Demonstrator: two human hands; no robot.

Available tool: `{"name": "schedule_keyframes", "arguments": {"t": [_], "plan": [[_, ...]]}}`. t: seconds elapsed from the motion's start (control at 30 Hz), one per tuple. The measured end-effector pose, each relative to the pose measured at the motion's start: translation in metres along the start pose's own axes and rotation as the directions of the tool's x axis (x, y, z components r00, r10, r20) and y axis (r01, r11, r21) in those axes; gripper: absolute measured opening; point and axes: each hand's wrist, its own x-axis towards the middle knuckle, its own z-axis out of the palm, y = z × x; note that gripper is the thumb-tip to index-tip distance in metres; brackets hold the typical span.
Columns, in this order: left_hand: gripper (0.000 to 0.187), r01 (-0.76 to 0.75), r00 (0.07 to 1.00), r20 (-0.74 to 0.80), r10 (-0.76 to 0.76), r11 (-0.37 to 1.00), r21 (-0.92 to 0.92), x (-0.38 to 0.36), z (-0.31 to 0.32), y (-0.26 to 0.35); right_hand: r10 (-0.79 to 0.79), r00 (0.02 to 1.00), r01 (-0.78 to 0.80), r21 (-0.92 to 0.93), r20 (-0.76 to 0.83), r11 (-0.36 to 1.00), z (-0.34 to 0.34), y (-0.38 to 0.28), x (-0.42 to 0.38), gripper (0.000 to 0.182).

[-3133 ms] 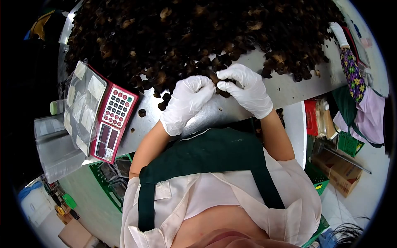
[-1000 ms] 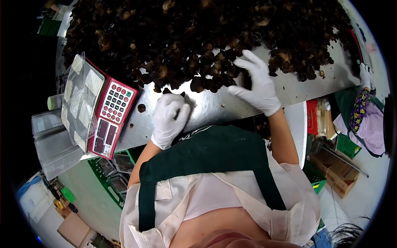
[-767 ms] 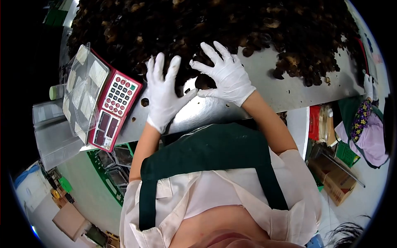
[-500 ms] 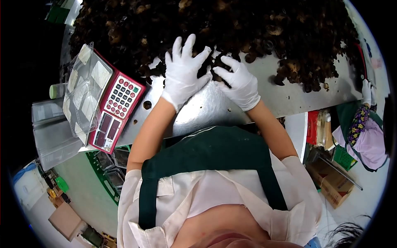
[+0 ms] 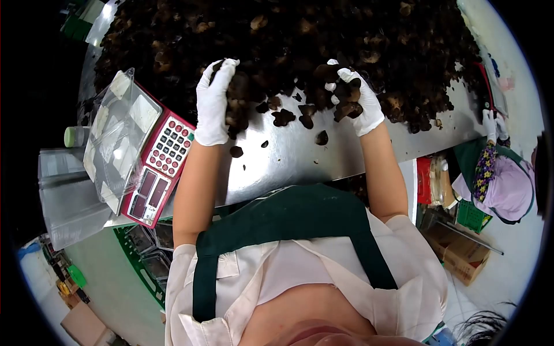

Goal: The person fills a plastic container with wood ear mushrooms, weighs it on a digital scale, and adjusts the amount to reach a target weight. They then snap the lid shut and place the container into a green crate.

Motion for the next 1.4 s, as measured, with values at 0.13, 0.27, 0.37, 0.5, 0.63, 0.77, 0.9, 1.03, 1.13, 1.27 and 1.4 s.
{"name": "schedule_keyframes", "arguments": {"t": [0.13, 0.27, 0.37, 0.5, 0.63, 0.77, 0.9, 1.03, 1.13, 1.27, 1.4], "plan": [[0.032, 0.196, 0.971, 0.192, -0.14, 0.928, -0.318, -0.002, -0.018, 0.016, 0.01, 0.996, -0.015, 0.055, 0.091, 0.998, 0.018, 0.005, 0.005, 0.026], [0.029, 0.23, 0.926, 0.377, -0.009, 0.806, -0.546, 0.001, -0.041, 0.016, 0.034, 0.989, -0.045, 0.081, 0.141, 0.996, 0.027, 0.016, 0.012, 0.028], [0.029, 0.18, 0.925, 0.379, 0.031, 0.842, -0.509, -0.017, -0.047, 0.042, 0.05, 0.983, -0.055, 0.021, 0.177, 0.998, 0.033, 0.023, 0.017, 0.03], [0.034, -0.096, 0.989, 0.089, 0.12, 0.966, -0.239, -0.058, -0.063, 0.118, 0.055, 0.977, -0.049, -0.035, 0.204, 0.998, 0.054, 0.026, 0.015, 0.03], [0.019, -0.436, 0.892, -0.023, 0.452, 0.871, 0.227, -0.073, -0.128, 0.175, 0.06, 0.961, -0.037, -0.088, 0.271, 0.995, 0.054, 0.033, 0.024, 0.028], [0.015, -0.56, 0.701, 0.382, 0.602, 0.134, 0.817, -0.086, -0.196, 0.181, 0.055, 0.968, -0.035, -0.087, 0.243, 0.996, 0.058, 0.036, 0.021, 0.026], [0.048, -0.447, 0.831, 0.46, 0.314, -0.117, 0.887, -0.093, -0.219, 0.164, 0.082, 0.969, -0.067, -0.072, 0.233, 0.995, 0.075, 0.036, 0.017, 0.027], [0.084, -0.41, 0.908, 0.236, 0.347, 0.618, 0.67, -0.107, -0.233, 0.178, 0.121, 0.956, -0.123, -0.01, 0.266, 0.992, 0.095, 0.037, 0.023, 0.03], [0.089, -0.495, 0.825, 0.164, 0.541, 0.551, 0.671, -0.108, -0.26, 0.179, 0.123, 0.948, -0.096, -0.103, 0.293, 0.99, 0.131, 0.036, 0.033, 0.033], [0.074, -0.467, 0.763, -0.007, 0.646, 0.559, 0.686, -0.114, -0.278, 0.165, 0.202, 0.884, -0.067, -0.313, 0.423, 0.948, 0.219, 0.036, 0.039, 0.031], [0.052, -0.368, 0.763, -0.059, 0.643, 0.508, 0.778, -0.116, -0.273, 0.144, 0.327, 0.753, -0.057, -0.437, 0.572, 0.897, 0.32, 0.055, 0.04, 0.027]]}}
